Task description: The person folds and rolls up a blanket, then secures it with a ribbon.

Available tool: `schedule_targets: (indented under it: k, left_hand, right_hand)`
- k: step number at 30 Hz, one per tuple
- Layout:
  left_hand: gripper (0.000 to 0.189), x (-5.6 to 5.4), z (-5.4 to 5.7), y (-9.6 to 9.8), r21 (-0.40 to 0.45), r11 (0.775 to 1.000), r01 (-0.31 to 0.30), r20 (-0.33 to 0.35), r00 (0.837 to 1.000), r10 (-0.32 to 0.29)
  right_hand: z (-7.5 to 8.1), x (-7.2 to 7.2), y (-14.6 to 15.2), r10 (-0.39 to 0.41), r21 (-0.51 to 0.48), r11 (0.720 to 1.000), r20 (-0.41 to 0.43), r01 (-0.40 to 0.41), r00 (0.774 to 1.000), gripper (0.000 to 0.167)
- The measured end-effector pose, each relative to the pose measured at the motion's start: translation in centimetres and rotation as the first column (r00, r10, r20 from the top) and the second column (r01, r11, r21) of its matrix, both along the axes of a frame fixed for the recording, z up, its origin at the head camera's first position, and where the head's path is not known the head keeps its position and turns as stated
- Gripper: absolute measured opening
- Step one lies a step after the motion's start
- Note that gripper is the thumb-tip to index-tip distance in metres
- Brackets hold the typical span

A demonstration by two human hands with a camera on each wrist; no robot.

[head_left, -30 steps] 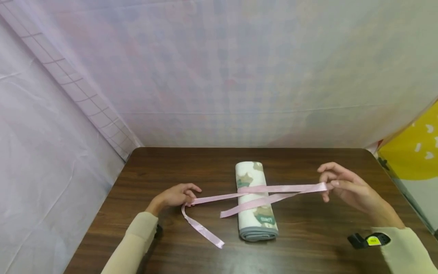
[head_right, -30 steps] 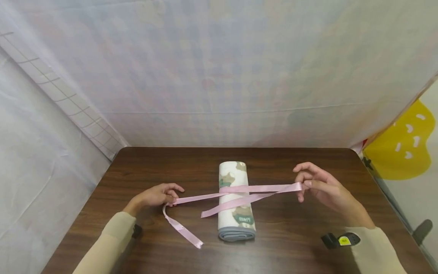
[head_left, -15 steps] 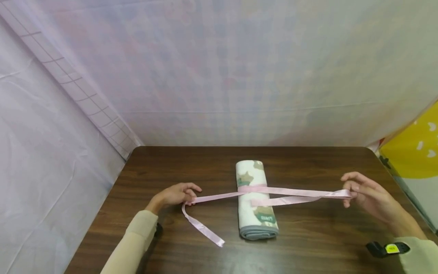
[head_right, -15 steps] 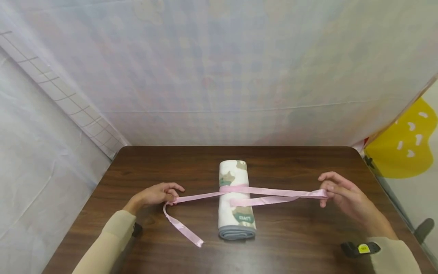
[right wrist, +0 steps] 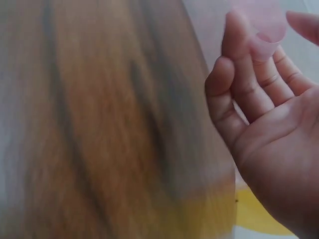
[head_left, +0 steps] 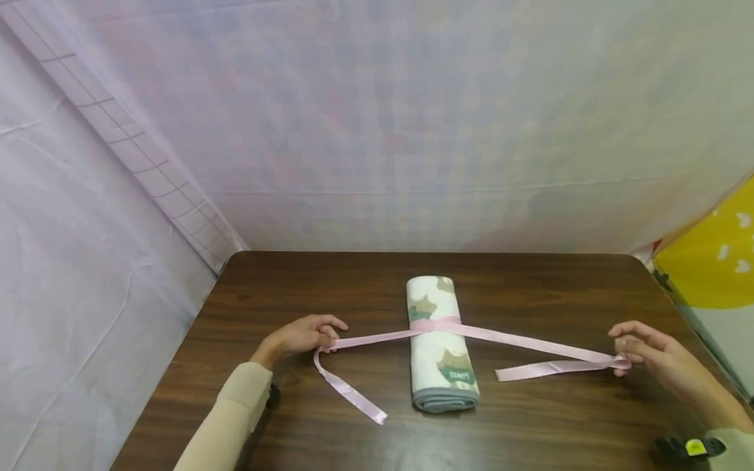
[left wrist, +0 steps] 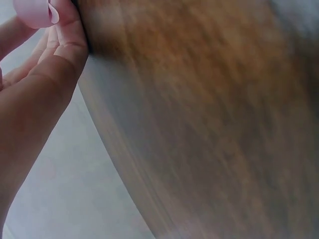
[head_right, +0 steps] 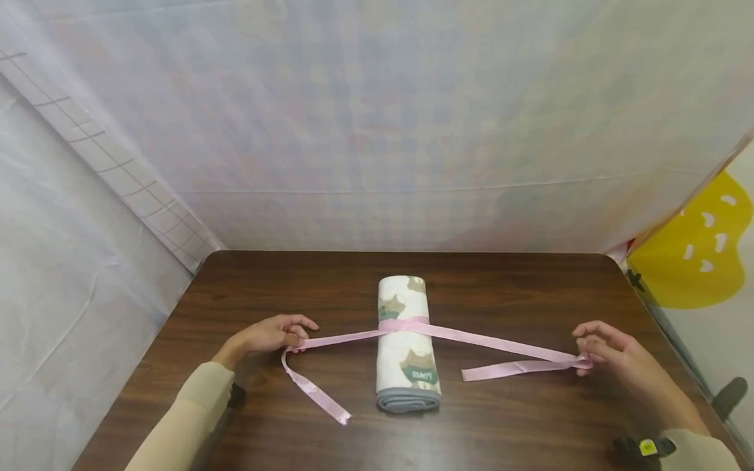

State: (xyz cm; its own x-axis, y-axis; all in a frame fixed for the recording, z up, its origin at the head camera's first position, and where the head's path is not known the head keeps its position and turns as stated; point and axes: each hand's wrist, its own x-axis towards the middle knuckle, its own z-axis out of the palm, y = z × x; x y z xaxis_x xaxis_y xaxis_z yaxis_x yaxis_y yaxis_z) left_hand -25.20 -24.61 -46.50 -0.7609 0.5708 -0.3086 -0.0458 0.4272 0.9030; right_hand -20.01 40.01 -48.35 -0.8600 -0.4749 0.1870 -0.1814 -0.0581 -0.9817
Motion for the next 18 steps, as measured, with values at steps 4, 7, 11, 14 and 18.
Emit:
schedule_targets:
  k: [4, 7, 11, 14, 18]
  left_hand:
    - [0.038, -0.1, -0.2, 0.1, -0.025, 1.000, 0.016, -0.048, 0.999, -0.017]
    - [0.036, -0.1, -0.2, 0.2, -0.044, 0.999, 0.017, -0.079, 0.997, -0.020]
    - [0.035, 0.1, 0.2, 0.6, -0.064, 0.998, 0.003, -0.095, 0.995, -0.009]
    - [0.036, 0.3, 0.7, 1.2, -0.096, 0.995, -0.001, -0.125, 0.992, -0.011]
    - [0.036, 0.3, 1.1, 2.2, -0.165, 0.986, 0.013, -0.206, 0.977, -0.048]
  right_hand:
    - [-0.2, 0.6, 0.5, -0.187, 0.339, 0.917, -0.098, 0.209, 0.977, 0.021]
    - [-0.3, 0.6, 0.4, -0.217, 0.423, 0.863, -0.182, 0.275, 0.959, 0.017]
    - [-0.5, 0.4, 0.2, -0.239, 0.416, 0.854, -0.218, 0.311, 0.946, 0.015]
    - [-0.7, 0.3, 0.1, -0.295, 0.438, 0.825, -0.206, 0.357, 0.933, 0.012]
    - [-0.8, 0.3, 0.1, -0.372, 0.492, 0.766, -0.186, 0.414, 0.909, 0.009]
